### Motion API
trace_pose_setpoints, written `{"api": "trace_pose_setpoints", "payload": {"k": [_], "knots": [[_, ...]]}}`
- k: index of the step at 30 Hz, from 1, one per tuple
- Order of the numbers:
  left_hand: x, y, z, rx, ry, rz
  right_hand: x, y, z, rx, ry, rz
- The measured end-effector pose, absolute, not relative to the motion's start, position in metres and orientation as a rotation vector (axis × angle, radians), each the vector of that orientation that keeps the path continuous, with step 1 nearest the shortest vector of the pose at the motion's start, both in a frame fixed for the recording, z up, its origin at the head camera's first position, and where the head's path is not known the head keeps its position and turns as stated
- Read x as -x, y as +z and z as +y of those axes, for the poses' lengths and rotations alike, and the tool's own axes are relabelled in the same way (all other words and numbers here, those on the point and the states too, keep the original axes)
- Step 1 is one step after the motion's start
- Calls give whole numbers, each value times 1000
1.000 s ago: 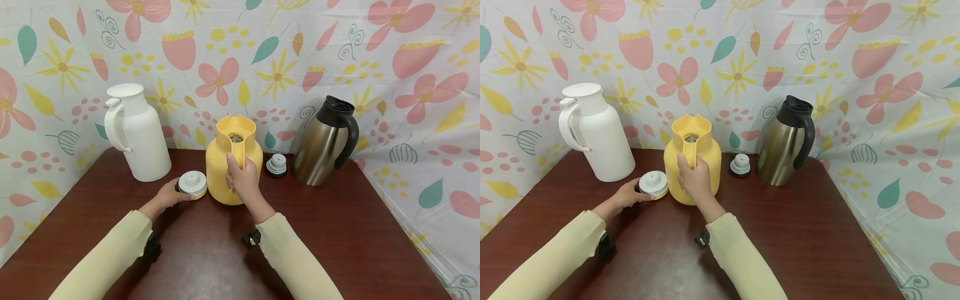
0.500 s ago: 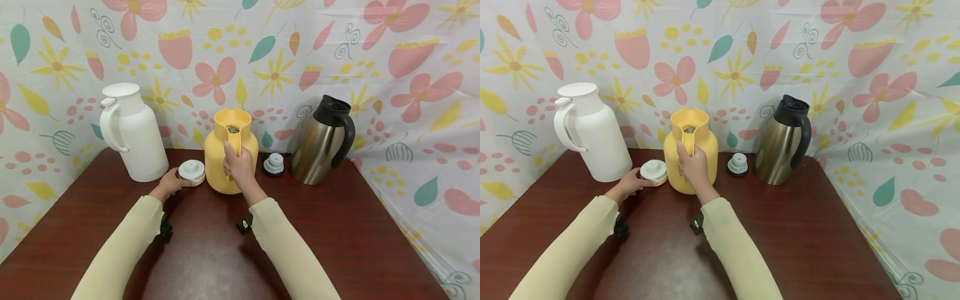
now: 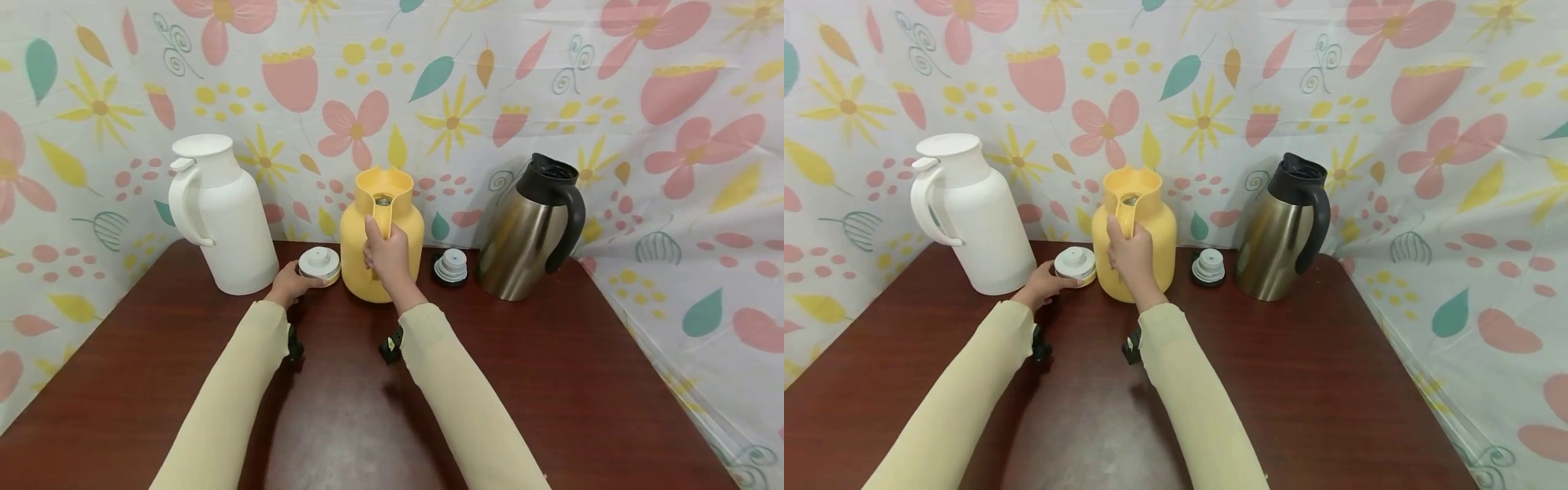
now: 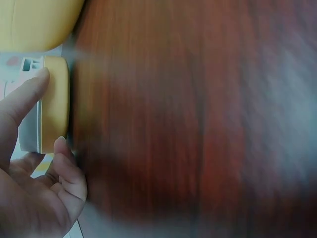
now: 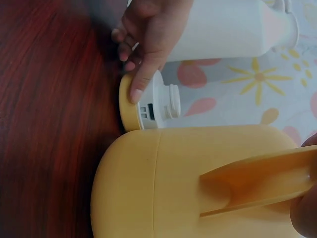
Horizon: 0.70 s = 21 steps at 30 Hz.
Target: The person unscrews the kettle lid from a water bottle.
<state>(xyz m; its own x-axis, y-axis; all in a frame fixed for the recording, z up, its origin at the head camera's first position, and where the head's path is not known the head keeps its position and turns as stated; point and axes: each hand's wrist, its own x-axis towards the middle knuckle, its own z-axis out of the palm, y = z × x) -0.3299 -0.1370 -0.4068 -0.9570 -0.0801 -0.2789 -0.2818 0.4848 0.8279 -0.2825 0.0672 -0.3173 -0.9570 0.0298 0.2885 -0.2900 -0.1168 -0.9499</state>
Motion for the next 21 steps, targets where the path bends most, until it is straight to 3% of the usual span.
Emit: {"api": "trace_pose_setpoints", "payload": {"k": [21], "knots": [[344, -410, -125, 415, 1519, 2550, 305, -314, 74, -265, 2242, -1905]]}}
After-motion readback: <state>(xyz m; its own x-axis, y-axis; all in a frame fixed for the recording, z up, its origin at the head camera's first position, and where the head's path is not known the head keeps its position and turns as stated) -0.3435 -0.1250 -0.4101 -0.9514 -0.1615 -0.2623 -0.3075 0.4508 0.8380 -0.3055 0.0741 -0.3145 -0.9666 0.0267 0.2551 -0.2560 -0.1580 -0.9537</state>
